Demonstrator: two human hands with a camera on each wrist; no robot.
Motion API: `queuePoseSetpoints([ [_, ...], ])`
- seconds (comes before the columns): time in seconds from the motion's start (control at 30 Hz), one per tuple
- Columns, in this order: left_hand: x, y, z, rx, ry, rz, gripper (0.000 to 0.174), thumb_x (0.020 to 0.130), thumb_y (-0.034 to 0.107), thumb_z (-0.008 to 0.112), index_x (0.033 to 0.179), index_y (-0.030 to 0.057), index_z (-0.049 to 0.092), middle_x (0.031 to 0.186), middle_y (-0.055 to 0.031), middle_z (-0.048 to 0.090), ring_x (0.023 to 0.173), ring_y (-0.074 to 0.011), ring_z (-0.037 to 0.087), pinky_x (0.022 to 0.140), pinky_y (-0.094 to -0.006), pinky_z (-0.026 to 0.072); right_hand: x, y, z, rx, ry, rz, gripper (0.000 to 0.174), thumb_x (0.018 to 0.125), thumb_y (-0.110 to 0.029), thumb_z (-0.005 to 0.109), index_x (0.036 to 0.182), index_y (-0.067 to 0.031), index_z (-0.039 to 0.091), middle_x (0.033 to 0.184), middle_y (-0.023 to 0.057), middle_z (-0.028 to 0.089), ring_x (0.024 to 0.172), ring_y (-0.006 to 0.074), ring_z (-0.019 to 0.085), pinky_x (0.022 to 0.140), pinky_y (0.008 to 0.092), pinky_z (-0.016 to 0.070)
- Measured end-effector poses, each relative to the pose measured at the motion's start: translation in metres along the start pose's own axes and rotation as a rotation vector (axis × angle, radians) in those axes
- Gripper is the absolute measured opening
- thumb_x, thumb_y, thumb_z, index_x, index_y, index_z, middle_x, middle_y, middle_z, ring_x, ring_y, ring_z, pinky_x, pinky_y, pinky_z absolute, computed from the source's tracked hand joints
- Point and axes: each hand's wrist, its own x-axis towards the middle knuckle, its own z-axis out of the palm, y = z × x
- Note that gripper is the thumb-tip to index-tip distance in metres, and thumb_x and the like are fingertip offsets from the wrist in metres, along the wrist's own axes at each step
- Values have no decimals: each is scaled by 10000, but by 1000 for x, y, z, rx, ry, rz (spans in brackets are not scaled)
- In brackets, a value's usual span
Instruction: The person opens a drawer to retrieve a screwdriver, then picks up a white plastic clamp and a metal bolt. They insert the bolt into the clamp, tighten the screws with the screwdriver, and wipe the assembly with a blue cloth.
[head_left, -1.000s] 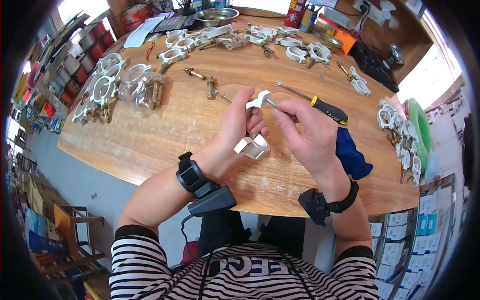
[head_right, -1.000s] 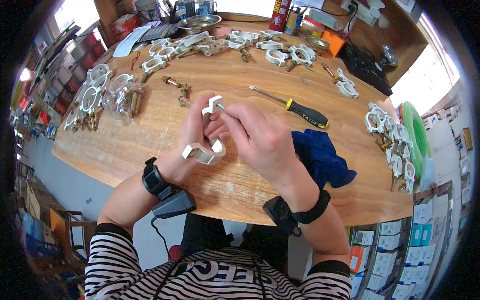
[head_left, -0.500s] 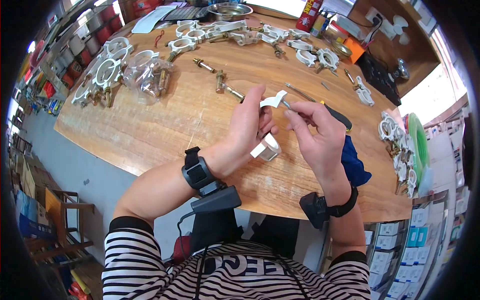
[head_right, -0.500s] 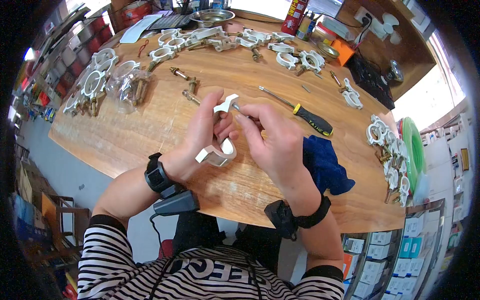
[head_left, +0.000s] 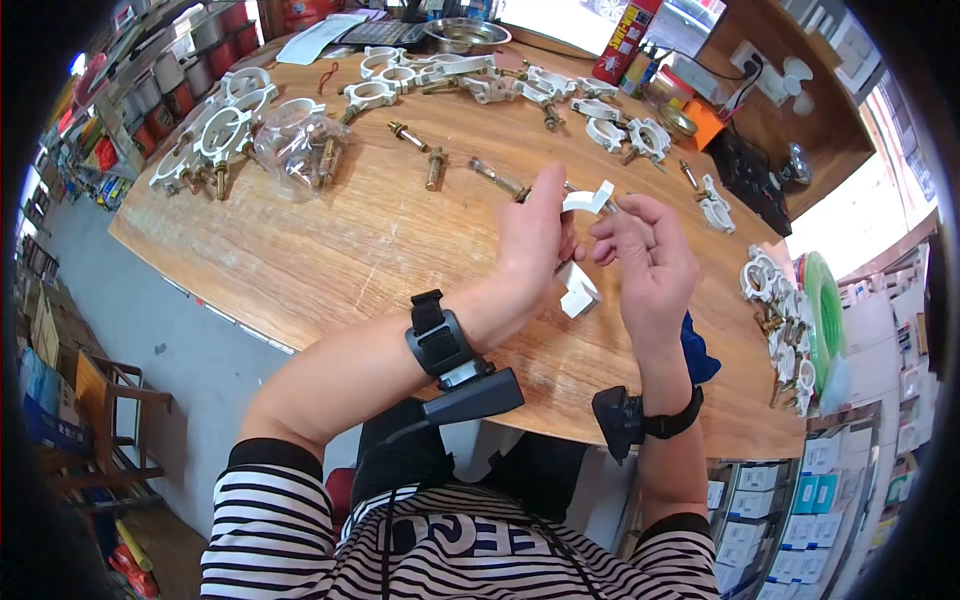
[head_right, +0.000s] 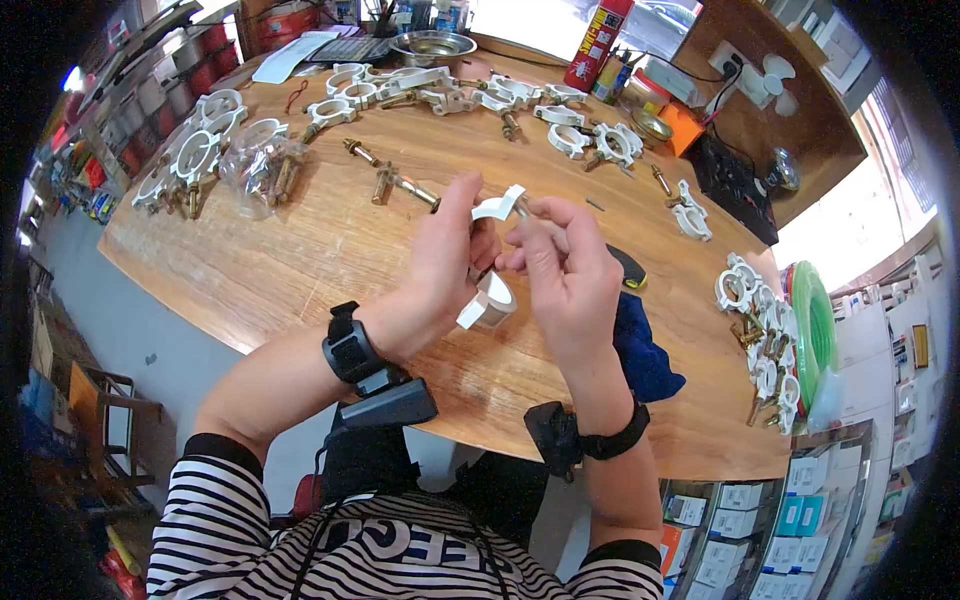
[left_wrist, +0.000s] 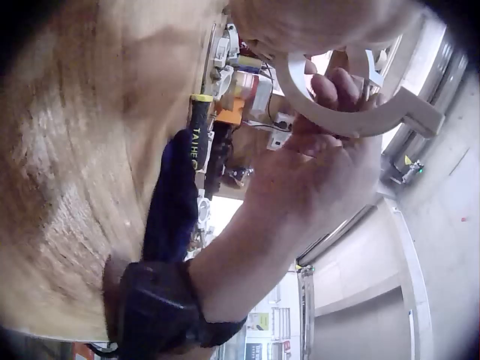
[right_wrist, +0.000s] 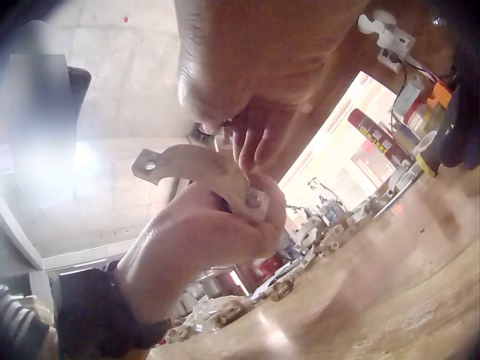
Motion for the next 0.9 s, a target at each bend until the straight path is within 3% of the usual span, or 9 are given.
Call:
queuePoseSetpoints([
  [0.17, 0, -6, -11, 32, 5, -14, 320, 790, 305, 472, 564, 92, 394, 425, 5, 302, 351, -96, 277, 369, -263, 274, 1, 3, -1, 86, -19, 133, 140, 830, -88, 507, 890, 30, 462, 676, 96, 572, 537, 99, 540, 502, 203, 437],
  [0.23, 1, -7, -12, 6, -6, 13, 277, 803, 326, 465, 670, 89, 409, 459, 11, 289, 399, -95, 257, 408, -247, 248, 3, 3, -5, 98, -52, 217, 124, 827, -75, 506, 881, 27, 461, 678, 95, 571, 533, 97, 537, 499, 204, 436],
  [0.3, 4, -8, -16, -14, -6, -23, 278, 803, 329, 465, 672, 90, 410, 460, 11, 288, 400, -94, 258, 407, -246, 249, 4, 3, -6, 57, -95, 251, 128, 827, -75, 507, 896, 26, 467, 676, 92, 569, 539, 96, 538, 503, 202, 434],
  [0.43, 7, -6, -19, -34, 15, -70, 287, 803, 338, 467, 666, 93, 407, 453, 14, 276, 398, -96, 259, 415, -243, 272, 1, 6, 9, 120, -14, 178, 143, 824, -95, 521, 888, 27, 483, 652, 80, 565, 520, 93, 525, 483, 192, 423],
  [0.53, 5, -6, -20, -42, -8, -97, 289, 802, 337, 466, 656, 97, 402, 438, 14, 265, 395, -96, 259, 423, -251, 286, -1, 13, 9, 16, -9, 115, 147, 828, -112, 521, 856, 31, 504, 626, 69, 559, 495, 86, 511, 464, 189, 418],
  [0.6, 5, -7, -19, -39, 4, -92, 290, 801, 334, 467, 648, 96, 403, 432, 14, 261, 391, -98, 255, 425, -255, 289, -1, 19, 6, -213, -5, -45, 158, 839, -133, 507, 812, 23, 515, 602, 55, 548, 474, 75, 492, 442, 189, 401],
  [0.8, 7, -6, -18, -43, 29, -79, 292, 793, 332, 478, 640, 90, 418, 425, 14, 261, 378, -105, 254, 418, -268, 296, -1, 16, 2, -224, -85, 133, 222, 861, -199, 474, 769, -1, 513, 572, 35, 530, 461, 59, 463, 421, 184, 359],
  [0.9, 8, -7, -19, -36, 38, -77, 290, 788, 332, 488, 644, 89, 423, 428, 16, 271, 375, -102, 266, 412, -267, 296, -1, 16, 4, -199, -127, 129, 267, 866, -232, 463, 741, 0, 507, 553, 33, 518, 454, 59, 457, 423, 183, 357],
])
